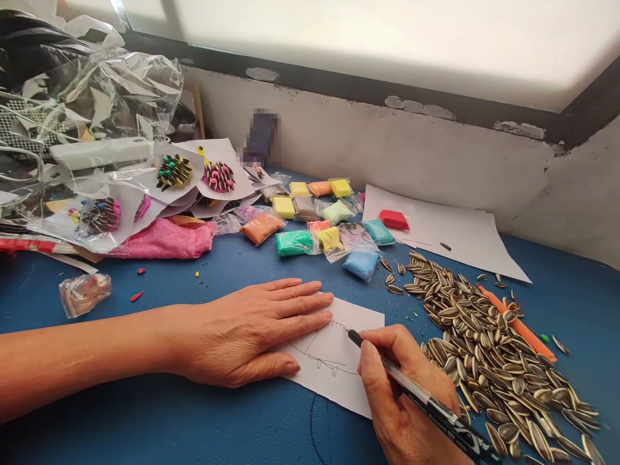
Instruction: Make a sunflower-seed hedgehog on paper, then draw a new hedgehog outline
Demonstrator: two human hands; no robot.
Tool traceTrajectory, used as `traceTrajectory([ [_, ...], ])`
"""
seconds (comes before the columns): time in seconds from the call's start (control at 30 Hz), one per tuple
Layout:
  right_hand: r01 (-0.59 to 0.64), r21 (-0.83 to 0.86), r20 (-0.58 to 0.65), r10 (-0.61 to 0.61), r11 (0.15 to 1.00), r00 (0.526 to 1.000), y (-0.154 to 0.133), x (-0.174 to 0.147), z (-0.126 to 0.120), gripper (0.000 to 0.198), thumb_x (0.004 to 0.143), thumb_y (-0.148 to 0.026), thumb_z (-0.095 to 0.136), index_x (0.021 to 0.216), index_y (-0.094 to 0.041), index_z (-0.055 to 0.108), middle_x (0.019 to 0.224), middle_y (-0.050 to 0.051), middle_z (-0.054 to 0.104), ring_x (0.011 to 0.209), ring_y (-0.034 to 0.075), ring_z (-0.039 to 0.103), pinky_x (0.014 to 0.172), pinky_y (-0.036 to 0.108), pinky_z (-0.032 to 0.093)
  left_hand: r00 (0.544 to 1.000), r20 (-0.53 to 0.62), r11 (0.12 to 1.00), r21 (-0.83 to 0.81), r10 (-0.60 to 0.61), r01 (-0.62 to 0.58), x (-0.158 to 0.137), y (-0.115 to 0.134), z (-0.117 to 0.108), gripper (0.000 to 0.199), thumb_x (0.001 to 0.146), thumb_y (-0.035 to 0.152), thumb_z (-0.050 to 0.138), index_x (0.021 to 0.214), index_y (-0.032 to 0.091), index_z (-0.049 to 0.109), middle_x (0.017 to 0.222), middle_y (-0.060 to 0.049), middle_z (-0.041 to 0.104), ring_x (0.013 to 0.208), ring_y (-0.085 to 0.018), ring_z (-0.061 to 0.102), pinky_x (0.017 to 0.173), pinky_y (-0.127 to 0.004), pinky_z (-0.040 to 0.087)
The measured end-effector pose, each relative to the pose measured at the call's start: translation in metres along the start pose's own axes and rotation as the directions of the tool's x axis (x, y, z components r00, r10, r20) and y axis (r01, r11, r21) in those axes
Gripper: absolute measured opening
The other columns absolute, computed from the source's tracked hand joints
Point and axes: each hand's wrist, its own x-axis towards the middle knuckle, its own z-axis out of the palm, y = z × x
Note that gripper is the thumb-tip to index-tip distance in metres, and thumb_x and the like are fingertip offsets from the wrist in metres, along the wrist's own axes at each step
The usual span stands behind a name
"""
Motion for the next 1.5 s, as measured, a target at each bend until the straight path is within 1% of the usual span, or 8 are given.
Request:
traceTrajectory([
  [0.47,-0.018,0.002,0.019,0.018,1.000,1.000,0.0000,0.0006,-0.0004,0.009,0.098,-0.029,0.054,0.091,-0.027,0.060,0.059,-0.009,0.063,0.045,0.009,0.061,0.044,0.018,0.047,1.000,0.006,1.000,0.008,0.003,-0.003,-0.0002,-0.0006,-0.0003,0.065,0.106,0.048,0.046,0.159,0.010,0.037,0.166,-0.015,0.029,0.157,-0.031,0.020,0.129,-0.046,0.015],
  [0.57,-0.049,0.027,0.041,0.048,0.998,0.998,-0.0034,0.0007,-0.0005,0.011,0.097,-0.031,0.054,0.088,-0.027,0.060,0.058,-0.008,0.063,0.045,0.010,0.060,0.044,0.020,0.046,1.000,0.010,1.000,0.009,-0.002,0.002,-0.0001,-0.0007,0.0000,0.066,0.106,0.049,0.046,0.159,0.011,0.037,0.166,-0.014,0.028,0.157,-0.031,0.019,0.129,-0.045,0.015],
  [0.73,-0.141,0.041,0.013,0.140,0.989,0.990,-0.0088,-0.0011,-0.0016,0.017,0.096,-0.035,0.053,0.083,-0.027,0.060,0.054,-0.008,0.055,0.042,0.011,0.054,0.042,0.025,0.042,1.000,0.002,1.000,-0.004,0.000,0.000,-0.0002,-0.0010,0.0002,0.065,0.106,0.049,0.045,0.158,0.011,0.037,0.166,-0.014,0.028,0.157,-0.031,0.019,0.129,-0.047,0.017],
  [0.83,-0.099,0.062,0.021,0.098,0.993,0.995,-0.0051,-0.0007,-0.0038,0.015,0.096,-0.033,0.054,0.084,-0.027,0.061,0.055,-0.009,0.058,0.041,0.010,0.056,0.040,0.022,0.043,1.000,-0.008,1.000,-0.013,0.003,-0.003,-0.0005,-0.0013,0.0006,0.065,0.106,0.049,0.046,0.158,0.011,0.038,0.166,-0.014,0.029,0.157,-0.031,0.020,0.129,-0.048,0.018],
  [0.97,-0.087,0.033,-0.033,0.088,0.996,0.996,-0.0009,0.0004,-0.0053,0.014,0.095,-0.031,0.055,0.083,-0.027,0.061,0.055,-0.009,0.059,0.040,0.009,0.056,0.038,0.021,0.042,1.000,-0.010,1.000,-0.013,-0.001,0.001,-0.0007,-0.0014,0.0007,0.065,0.106,0.049,0.046,0.159,0.012,0.038,0.166,-0.013,0.029,0.157,-0.031,0.019,0.129,-0.047,0.017],
  [1.17,-0.194,0.042,-0.033,0.195,0.980,0.980,-0.0046,-0.0033,-0.0033,0.018,0.096,-0.038,0.054,0.084,-0.027,0.062,0.057,-0.007,0.058,0.044,0.011,0.056,0.043,0.024,0.043,1.000,0.018,1.000,0.010,-0.006,0.005,-0.0006,-0.0005,-0.0005,0.063,0.107,0.049,0.045,0.159,0.015,0.037,0.167,-0.012,0.028,0.157,-0.031,0.018,0.129,-0.045,0.015],
  [1.33,-0.110,0.069,0.032,0.108,0.992,0.994,-0.0011,-0.0017,-0.0051,0.013,0.095,-0.034,0.057,0.087,-0.027,0.063,0.059,-0.007,0.062,0.045,0.010,0.060,0.043,0.021,0.047,1.000,0.027,1.000,0.019,0.001,-0.001,-0.0002,-0.0004,-0.0010,0.064,0.107,0.050,0.043,0.159,0.013,0.037,0.167,-0.014,0.027,0.157,-0.032,0.019,0.129,-0.047,0.016],
  [1.5,-0.137,0.083,0.059,0.133,0.987,0.989,-0.0001,-0.0025,-0.0067,0.015,0.096,-0.036,0.056,0.088,-0.026,0.064,0.062,-0.006,0.066,0.048,0.012,0.064,0.046,0.021,0.050,1.000,-0.005,1.000,0.010,0.011,-0.011,-0.0005,-0.0010,0.0004,0.062,0.107,0.048,0.045,0.158,0.014,0.039,0.166,-0.014,0.029,0.156,-0.032,0.021,0.128,-0.048,0.018],
])
